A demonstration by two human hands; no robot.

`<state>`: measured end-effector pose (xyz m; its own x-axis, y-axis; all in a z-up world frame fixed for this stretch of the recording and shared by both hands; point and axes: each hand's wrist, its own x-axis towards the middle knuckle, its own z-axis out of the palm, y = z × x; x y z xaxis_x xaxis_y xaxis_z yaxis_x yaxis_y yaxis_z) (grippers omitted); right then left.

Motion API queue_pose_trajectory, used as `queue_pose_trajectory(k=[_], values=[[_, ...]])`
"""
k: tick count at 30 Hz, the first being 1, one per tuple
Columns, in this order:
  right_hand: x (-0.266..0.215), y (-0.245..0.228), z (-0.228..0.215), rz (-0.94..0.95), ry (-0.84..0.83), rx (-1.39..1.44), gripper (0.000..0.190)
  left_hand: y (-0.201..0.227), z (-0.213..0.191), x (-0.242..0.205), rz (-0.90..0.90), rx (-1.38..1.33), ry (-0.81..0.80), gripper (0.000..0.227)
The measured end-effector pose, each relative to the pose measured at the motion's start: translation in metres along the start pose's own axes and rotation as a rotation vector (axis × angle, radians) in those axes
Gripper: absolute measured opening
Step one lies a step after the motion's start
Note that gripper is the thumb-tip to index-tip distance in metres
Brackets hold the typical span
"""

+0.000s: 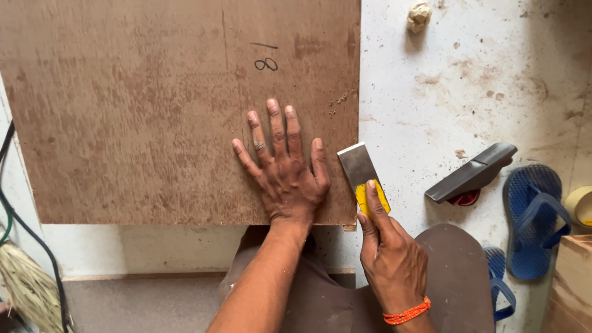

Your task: The recorder uses various tools to assemble and finish a wooden drawer unit.

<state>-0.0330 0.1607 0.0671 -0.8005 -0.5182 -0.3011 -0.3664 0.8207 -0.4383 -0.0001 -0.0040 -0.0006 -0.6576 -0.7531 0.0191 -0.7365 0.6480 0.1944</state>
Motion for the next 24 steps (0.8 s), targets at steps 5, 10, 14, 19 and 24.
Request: queue_pose_trajectory(k=[5,10,14,19,24], values=[[-0.002,-0.002,0.0,0.116,-0.094,-0.011,0.06,0.0,0.001,-0.004,0.01,0.0,0.012,0.063],[-0.004,0.001,0.007,0.059,-0.045,-0.027,0.061,0.0,0.002,-0.003,0.006,-0.003,0.013,0.065],[-0.005,0.003,0.004,0.062,-0.043,-0.014,0.061,0.001,0.001,-0.002,0.012,0.012,0.008,0.064],[-0.005,0.001,0.009,0.061,-0.03,0.002,0.062,-0.001,0.001,-0.006,0.007,-0.012,-0.009,0.064],[-0.002,0.0,0.006,0.084,-0.054,-0.022,0.061,0.002,-0.002,0.001,0.006,0.008,-0.014,0.065]])
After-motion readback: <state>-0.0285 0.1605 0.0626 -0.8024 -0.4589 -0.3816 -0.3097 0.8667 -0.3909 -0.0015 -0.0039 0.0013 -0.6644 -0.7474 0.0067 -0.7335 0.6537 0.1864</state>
